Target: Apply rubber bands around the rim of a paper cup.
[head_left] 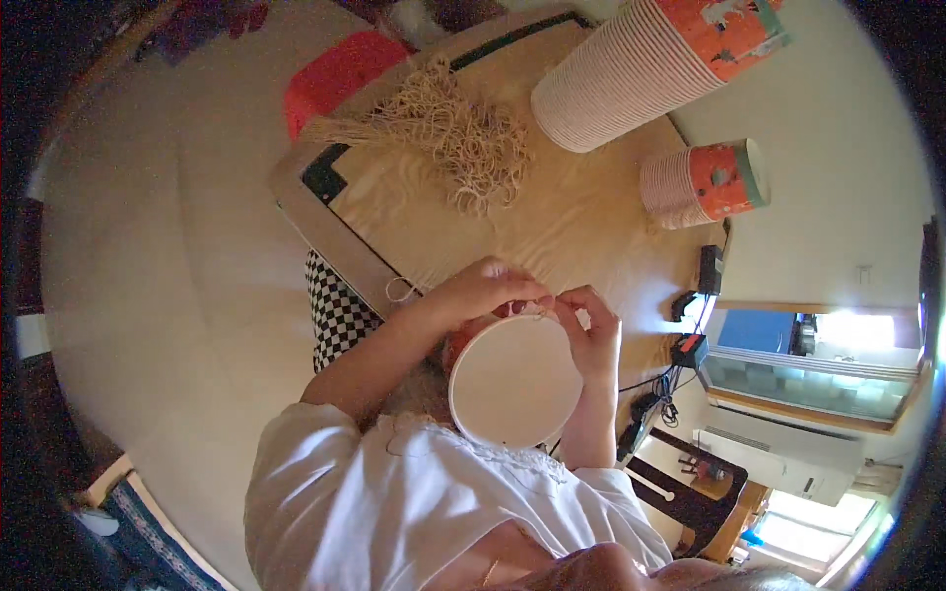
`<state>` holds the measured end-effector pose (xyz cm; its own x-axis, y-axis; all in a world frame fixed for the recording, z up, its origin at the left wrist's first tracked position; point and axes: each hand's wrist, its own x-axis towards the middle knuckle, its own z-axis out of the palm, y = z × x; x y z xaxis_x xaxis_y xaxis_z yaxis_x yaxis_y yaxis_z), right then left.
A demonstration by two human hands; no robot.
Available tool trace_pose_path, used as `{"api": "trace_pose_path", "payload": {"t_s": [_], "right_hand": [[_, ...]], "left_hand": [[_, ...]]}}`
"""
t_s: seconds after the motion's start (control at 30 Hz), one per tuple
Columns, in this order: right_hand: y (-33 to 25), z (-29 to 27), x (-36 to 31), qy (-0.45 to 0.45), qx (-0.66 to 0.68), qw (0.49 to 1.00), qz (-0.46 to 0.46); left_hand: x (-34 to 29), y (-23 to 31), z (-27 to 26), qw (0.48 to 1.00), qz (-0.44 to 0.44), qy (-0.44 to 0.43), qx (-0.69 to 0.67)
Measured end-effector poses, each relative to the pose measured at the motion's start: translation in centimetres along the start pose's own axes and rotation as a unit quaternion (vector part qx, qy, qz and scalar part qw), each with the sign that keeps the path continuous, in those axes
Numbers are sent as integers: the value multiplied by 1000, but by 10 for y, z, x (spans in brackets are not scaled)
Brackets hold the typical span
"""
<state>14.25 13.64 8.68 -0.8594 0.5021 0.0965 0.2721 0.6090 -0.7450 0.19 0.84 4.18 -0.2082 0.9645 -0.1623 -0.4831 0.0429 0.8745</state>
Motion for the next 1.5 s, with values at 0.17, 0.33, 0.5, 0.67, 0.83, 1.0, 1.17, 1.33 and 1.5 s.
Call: {"api": "trace_pose_path", "payload": {"t_s": [0.17, 0.33, 0.5, 0.67, 0.83, 1.0, 1.17, 1.33, 1.5], "right_hand": [[-6, -2, -5, 11, 39, 999, 20], [-9, -4, -4, 36, 47, 998, 1], [-8, -4, 4, 8, 38, 999, -20], [0, -1, 8, -15, 114, 993, 7], [12, 2, 11, -38, 198, 978, 53], [1, 0, 12, -50, 182, 979, 76], [-15, -2, 13, -61, 74, 995, 19], [-24, -5, 12, -67, -7, 997, -23], [-24, -4, 9, 13, 25, 1000, 10]], "left_hand": [[3, -9, -2, 1000, -11, 6, -11], [7, -3, 1, 1000, 18, -11, -6], [11, -2, 0, 1000, 9, -17, -11], [14, 0, -2, 999, -9, -15, 28], [20, -6, -6, 999, -4, -8, 42], [18, -6, -7, 999, 3, 18, 37], [11, 3, -7, 998, -7, 42, 37], [8, 4, -4, 997, 17, 33, 75], [9, -8, -7, 999, 22, 44, -11]]}}
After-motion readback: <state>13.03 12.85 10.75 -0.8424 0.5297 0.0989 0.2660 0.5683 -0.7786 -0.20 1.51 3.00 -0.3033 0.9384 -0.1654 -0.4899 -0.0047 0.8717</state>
